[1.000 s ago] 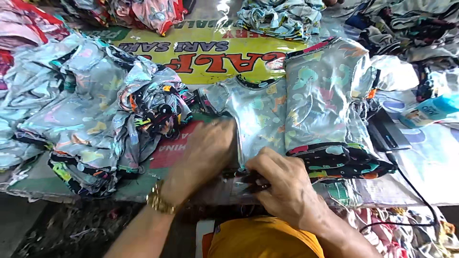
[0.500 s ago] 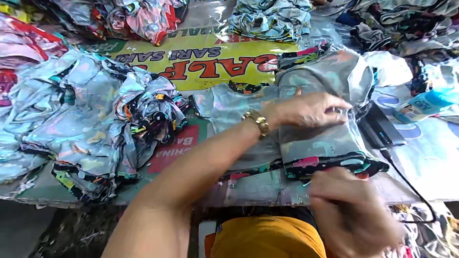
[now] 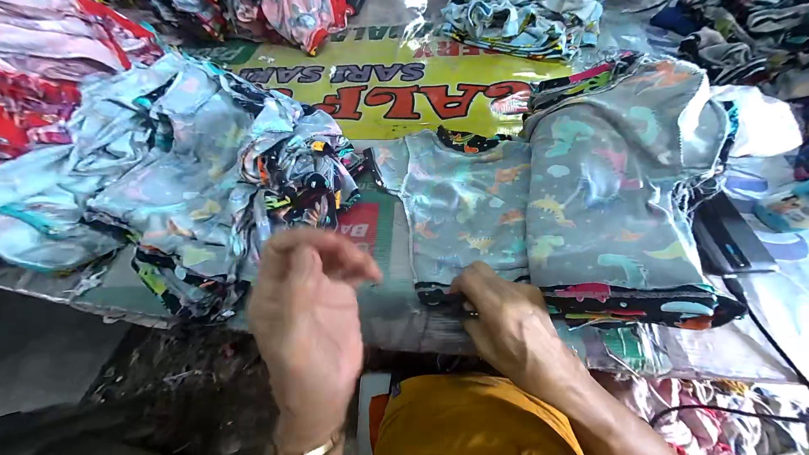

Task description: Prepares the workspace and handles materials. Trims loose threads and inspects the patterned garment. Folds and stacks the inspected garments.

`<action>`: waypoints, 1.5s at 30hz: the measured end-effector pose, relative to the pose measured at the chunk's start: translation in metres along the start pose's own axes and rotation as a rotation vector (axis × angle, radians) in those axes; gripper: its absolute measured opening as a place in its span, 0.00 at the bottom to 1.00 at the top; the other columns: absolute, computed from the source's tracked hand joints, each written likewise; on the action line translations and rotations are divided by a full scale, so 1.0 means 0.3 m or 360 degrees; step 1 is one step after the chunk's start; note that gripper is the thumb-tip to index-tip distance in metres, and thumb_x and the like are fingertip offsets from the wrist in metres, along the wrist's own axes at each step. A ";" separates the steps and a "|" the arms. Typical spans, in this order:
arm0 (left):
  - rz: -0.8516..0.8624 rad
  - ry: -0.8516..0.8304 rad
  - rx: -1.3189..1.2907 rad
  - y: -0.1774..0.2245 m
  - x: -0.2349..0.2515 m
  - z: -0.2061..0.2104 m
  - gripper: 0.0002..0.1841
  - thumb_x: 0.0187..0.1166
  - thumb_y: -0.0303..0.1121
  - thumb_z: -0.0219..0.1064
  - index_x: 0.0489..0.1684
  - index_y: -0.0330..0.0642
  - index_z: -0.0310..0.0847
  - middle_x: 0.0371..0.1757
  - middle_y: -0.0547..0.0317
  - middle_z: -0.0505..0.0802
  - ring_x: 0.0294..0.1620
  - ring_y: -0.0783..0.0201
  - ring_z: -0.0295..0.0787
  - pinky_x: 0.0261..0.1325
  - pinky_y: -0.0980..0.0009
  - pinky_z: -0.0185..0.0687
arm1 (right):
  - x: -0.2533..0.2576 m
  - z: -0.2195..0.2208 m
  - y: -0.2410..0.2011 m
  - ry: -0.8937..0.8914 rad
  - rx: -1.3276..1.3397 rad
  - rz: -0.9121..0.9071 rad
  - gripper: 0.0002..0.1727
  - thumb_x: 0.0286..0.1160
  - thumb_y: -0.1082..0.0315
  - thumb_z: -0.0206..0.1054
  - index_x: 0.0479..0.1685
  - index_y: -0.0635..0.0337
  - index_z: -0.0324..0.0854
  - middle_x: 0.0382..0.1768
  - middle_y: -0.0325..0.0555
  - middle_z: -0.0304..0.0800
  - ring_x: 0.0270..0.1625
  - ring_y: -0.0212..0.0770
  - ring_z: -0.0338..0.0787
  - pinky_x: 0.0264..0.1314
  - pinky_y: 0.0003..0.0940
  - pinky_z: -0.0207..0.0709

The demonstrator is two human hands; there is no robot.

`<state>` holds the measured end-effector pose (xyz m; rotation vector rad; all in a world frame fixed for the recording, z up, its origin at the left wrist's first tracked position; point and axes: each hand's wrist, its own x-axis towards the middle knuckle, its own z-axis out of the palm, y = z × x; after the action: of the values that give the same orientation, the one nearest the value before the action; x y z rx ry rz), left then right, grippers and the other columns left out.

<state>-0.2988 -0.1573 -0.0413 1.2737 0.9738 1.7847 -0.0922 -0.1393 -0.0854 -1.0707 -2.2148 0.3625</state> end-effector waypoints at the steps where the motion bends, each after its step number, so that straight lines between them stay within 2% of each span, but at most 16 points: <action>1: -0.0112 -0.0021 -0.0110 -0.024 -0.063 0.009 0.14 0.89 0.52 0.56 0.44 0.59 0.86 0.35 0.71 0.90 0.34 0.69 0.89 0.42 0.70 0.89 | 0.001 -0.017 0.004 0.0030 0.0163 0.0047 0.07 0.69 0.70 0.66 0.43 0.57 0.86 0.34 0.42 0.89 0.28 0.34 0.86 0.25 0.30 0.79; 3: -0.0412 -0.0200 -0.0291 -0.066 -0.172 0.058 0.16 0.88 0.50 0.58 0.36 0.55 0.87 0.30 0.70 0.91 0.31 0.72 0.90 0.39 0.73 0.90 | 0.006 -0.042 0.005 0.0097 0.0389 0.0083 0.07 0.74 0.68 0.66 0.44 0.58 0.86 0.34 0.40 0.89 0.32 0.27 0.85 0.33 0.23 0.79; 4: -0.0542 -0.0314 -0.0404 -0.087 -0.210 0.090 0.15 0.89 0.46 0.59 0.37 0.52 0.87 0.32 0.68 0.91 0.32 0.72 0.91 0.38 0.74 0.90 | 0.009 -0.054 0.006 0.0129 0.0449 0.0071 0.06 0.75 0.67 0.67 0.43 0.59 0.86 0.34 0.39 0.88 0.33 0.25 0.84 0.35 0.20 0.79; 7: -0.0759 -0.0499 -0.0706 -0.129 -0.258 0.172 0.09 0.91 0.36 0.57 0.55 0.46 0.82 0.42 0.64 0.94 0.37 0.73 0.91 0.41 0.75 0.90 | 0.016 -0.092 0.003 0.0167 0.0426 -0.0011 0.06 0.76 0.66 0.68 0.43 0.58 0.86 0.34 0.37 0.87 0.35 0.22 0.83 0.36 0.16 0.76; 9: -0.0897 -0.0491 -0.0918 -0.120 -0.254 0.213 0.10 0.92 0.31 0.52 0.59 0.45 0.78 0.44 0.63 0.93 0.36 0.73 0.90 0.40 0.76 0.89 | 0.014 -0.110 0.000 0.0266 0.0260 -0.0059 0.06 0.75 0.66 0.68 0.41 0.58 0.87 0.33 0.38 0.86 0.33 0.23 0.82 0.34 0.17 0.73; 12: -0.1142 -0.0482 -0.1298 -0.104 -0.243 0.253 0.10 0.91 0.33 0.54 0.62 0.46 0.74 0.47 0.58 0.91 0.35 0.71 0.88 0.38 0.76 0.86 | 0.000 -0.149 0.008 0.0379 0.0178 -0.0054 0.06 0.75 0.66 0.69 0.41 0.58 0.86 0.32 0.37 0.85 0.33 0.22 0.80 0.34 0.14 0.72; 15: -0.1300 -0.0237 -0.1722 -0.114 -0.230 0.280 0.12 0.86 0.41 0.63 0.57 0.45 0.81 0.46 0.53 0.92 0.36 0.66 0.89 0.38 0.72 0.86 | -0.022 -0.167 0.007 0.0429 0.0267 -0.0060 0.07 0.77 0.66 0.69 0.41 0.60 0.86 0.33 0.38 0.85 0.34 0.19 0.80 0.35 0.10 0.72; 17: -0.1272 0.0018 -0.1833 -0.118 -0.209 0.291 0.11 0.84 0.39 0.66 0.48 0.40 0.85 0.42 0.49 0.92 0.35 0.62 0.91 0.37 0.69 0.88 | -0.038 -0.167 0.004 0.0452 0.0317 -0.0064 0.06 0.77 0.67 0.69 0.40 0.61 0.85 0.33 0.39 0.85 0.35 0.19 0.79 0.35 0.09 0.71; 20: -0.1064 0.0222 -0.1635 -0.112 -0.182 0.283 0.09 0.82 0.33 0.69 0.49 0.36 0.82 0.37 0.45 0.92 0.32 0.60 0.93 0.35 0.69 0.90 | -0.053 -0.161 0.008 0.0434 0.0381 -0.0067 0.07 0.77 0.66 0.71 0.40 0.62 0.84 0.33 0.39 0.84 0.35 0.18 0.79 0.35 0.08 0.71; 25: -0.0539 0.0001 -0.0982 -0.113 -0.172 0.232 0.10 0.81 0.32 0.70 0.47 0.32 0.89 0.40 0.49 0.95 0.38 0.65 0.95 0.46 0.70 0.93 | -0.056 -0.142 0.020 0.0273 0.0434 -0.0058 0.06 0.78 0.66 0.68 0.42 0.58 0.84 0.35 0.38 0.85 0.35 0.19 0.80 0.34 0.10 0.72; 27: -0.0353 -0.0064 -0.0716 -0.123 -0.170 0.215 0.09 0.84 0.31 0.67 0.47 0.33 0.89 0.41 0.52 0.96 0.40 0.65 0.95 0.50 0.67 0.93 | -0.048 -0.138 0.019 0.0312 0.0566 -0.0077 0.07 0.80 0.66 0.67 0.45 0.62 0.84 0.38 0.39 0.86 0.38 0.19 0.82 0.39 0.10 0.75; 30: -0.0168 -0.0143 -0.0390 -0.135 -0.169 0.202 0.07 0.84 0.29 0.66 0.46 0.36 0.90 0.44 0.60 0.94 0.45 0.70 0.93 0.55 0.71 0.91 | -0.027 -0.127 0.010 0.0434 0.0640 -0.0093 0.11 0.81 0.65 0.70 0.49 0.65 0.85 0.39 0.40 0.86 0.39 0.19 0.83 0.42 0.10 0.77; 36: 0.0262 -0.0292 0.0344 -0.152 -0.159 0.187 0.07 0.83 0.28 0.67 0.41 0.33 0.87 0.43 0.60 0.92 0.48 0.74 0.89 0.56 0.78 0.87 | 0.010 -0.101 0.010 0.0490 0.0513 -0.0189 0.05 0.78 0.71 0.69 0.42 0.63 0.88 0.36 0.40 0.87 0.39 0.21 0.82 0.41 0.10 0.74; 39: 0.0287 -0.0317 0.0384 -0.151 -0.159 0.182 0.06 0.82 0.27 0.67 0.42 0.33 0.87 0.43 0.59 0.91 0.48 0.74 0.88 0.54 0.78 0.87 | 0.001 -0.097 0.014 0.0511 0.0537 -0.0217 0.05 0.79 0.72 0.67 0.42 0.64 0.86 0.37 0.42 0.88 0.39 0.21 0.83 0.42 0.10 0.75; 42: 0.0198 -0.0356 0.0279 -0.139 -0.141 0.164 0.06 0.83 0.27 0.66 0.44 0.36 0.88 0.45 0.61 0.92 0.49 0.74 0.89 0.54 0.78 0.87 | -0.022 -0.099 0.022 0.0495 0.0597 -0.0229 0.08 0.85 0.69 0.64 0.51 0.66 0.83 0.41 0.44 0.88 0.43 0.22 0.85 0.46 0.11 0.78; 45: -0.0231 -0.0348 -0.0175 -0.112 -0.087 0.134 0.10 0.86 0.36 0.65 0.50 0.46 0.93 0.49 0.63 0.96 0.51 0.70 0.92 0.60 0.69 0.89 | -0.074 -0.139 0.014 0.0522 0.0538 -0.0305 0.10 0.88 0.65 0.62 0.49 0.62 0.83 0.40 0.43 0.86 0.43 0.24 0.86 0.46 0.14 0.79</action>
<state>-0.2495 -0.1585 -0.0728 1.2652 0.8122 1.5307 -0.0520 -0.1551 -0.0655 -0.6762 -1.8616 0.4250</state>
